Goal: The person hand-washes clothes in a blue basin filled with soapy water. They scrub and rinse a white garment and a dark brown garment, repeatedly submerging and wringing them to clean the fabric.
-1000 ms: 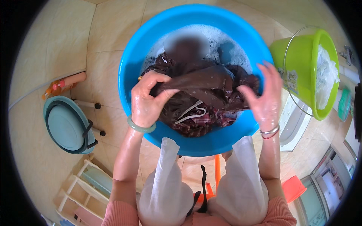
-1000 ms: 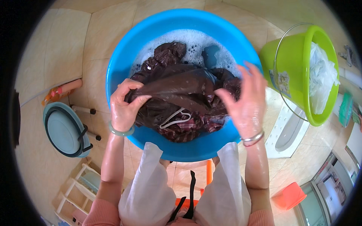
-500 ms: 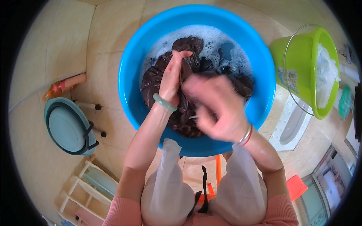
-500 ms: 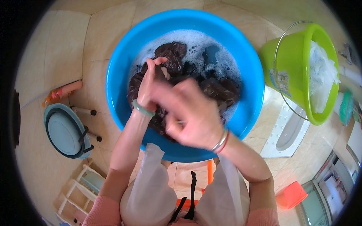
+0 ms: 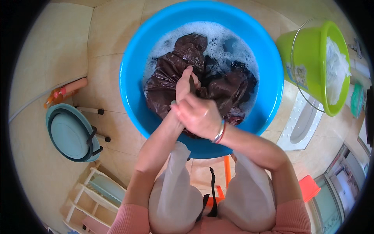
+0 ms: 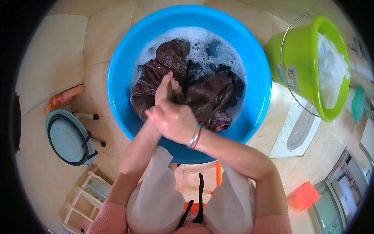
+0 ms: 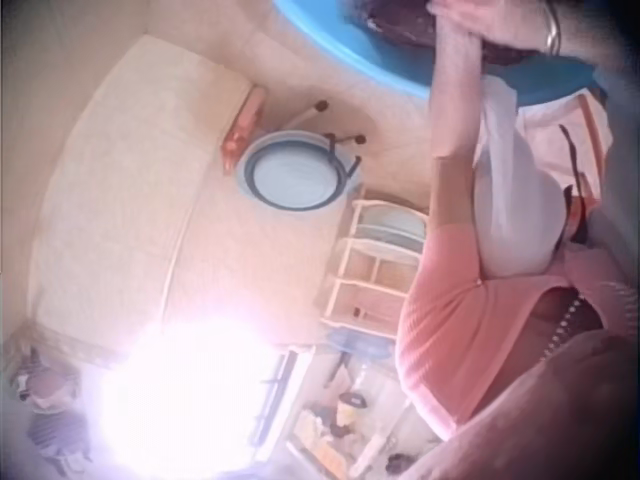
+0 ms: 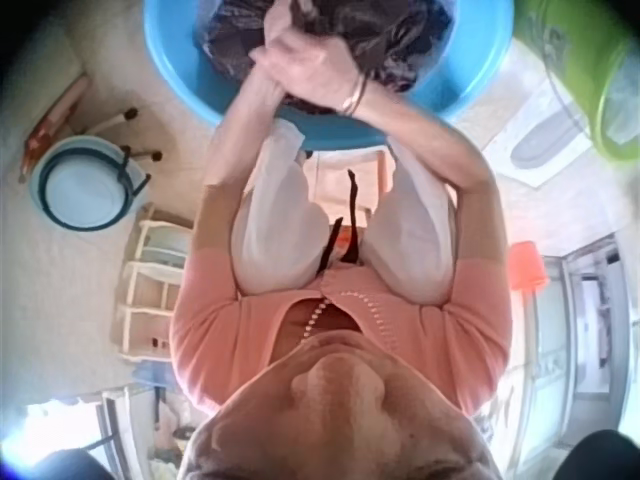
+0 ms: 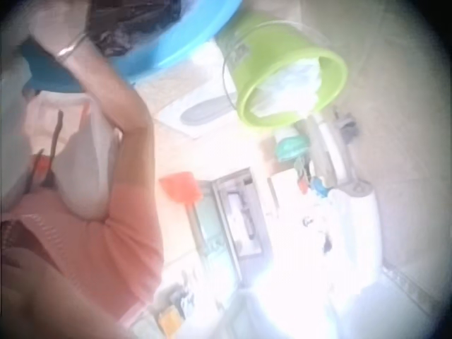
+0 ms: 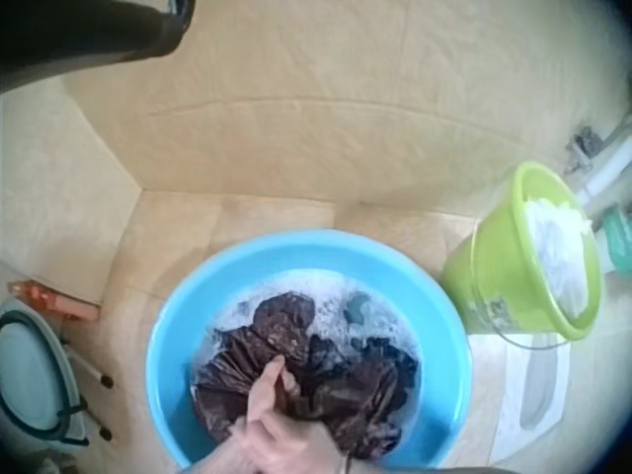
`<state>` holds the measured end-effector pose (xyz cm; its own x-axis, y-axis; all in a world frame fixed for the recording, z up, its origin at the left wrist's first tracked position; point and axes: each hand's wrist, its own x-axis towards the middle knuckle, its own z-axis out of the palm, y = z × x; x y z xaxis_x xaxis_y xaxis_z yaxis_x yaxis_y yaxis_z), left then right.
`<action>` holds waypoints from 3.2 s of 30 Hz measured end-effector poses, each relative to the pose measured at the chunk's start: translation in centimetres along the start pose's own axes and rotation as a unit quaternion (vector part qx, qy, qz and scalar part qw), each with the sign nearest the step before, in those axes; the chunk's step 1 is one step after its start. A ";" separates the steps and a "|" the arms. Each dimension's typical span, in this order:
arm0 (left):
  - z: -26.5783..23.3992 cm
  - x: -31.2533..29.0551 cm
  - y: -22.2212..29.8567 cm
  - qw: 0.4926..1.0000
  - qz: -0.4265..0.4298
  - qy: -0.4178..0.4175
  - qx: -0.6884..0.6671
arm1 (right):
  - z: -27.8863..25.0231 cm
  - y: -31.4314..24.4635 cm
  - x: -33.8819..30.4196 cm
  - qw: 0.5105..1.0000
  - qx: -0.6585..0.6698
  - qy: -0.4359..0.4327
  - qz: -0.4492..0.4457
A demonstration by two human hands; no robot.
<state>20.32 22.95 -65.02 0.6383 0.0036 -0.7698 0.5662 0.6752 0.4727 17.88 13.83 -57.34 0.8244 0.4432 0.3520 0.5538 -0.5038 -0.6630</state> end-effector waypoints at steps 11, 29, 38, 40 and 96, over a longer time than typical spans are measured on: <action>1.2 -2.5 -0.6 0.961 0.153 0.000 0.228 | 1.1 6.3 1.0 0.991 -0.012 0.043 0.127; -3.2 -2.6 -2.1 0.986 0.113 -0.122 -0.014 | 1.1 1.0 0.4 0.997 0.081 -0.010 -0.001; 2.0 -3.9 -1.0 0.994 0.011 0.113 0.013 | 1.5 6.3 1.1 0.993 -0.011 0.026 0.117; -4.3 -0.3 -2.1 0.993 0.050 -0.108 -0.026 | 0.9 1.1 0.6 0.995 0.095 0.007 0.016; 3.4 -1.5 3.9 0.976 -0.078 -0.182 -0.089 | -2.6 -0.3 1.0 0.996 0.060 -0.047 -0.047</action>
<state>23.33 23.02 -60.57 0.7122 -0.3500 -0.6085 0.5928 0.7642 0.2542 18.78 12.54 -55.09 0.7517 0.5549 0.3563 0.6058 -0.3675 -0.7057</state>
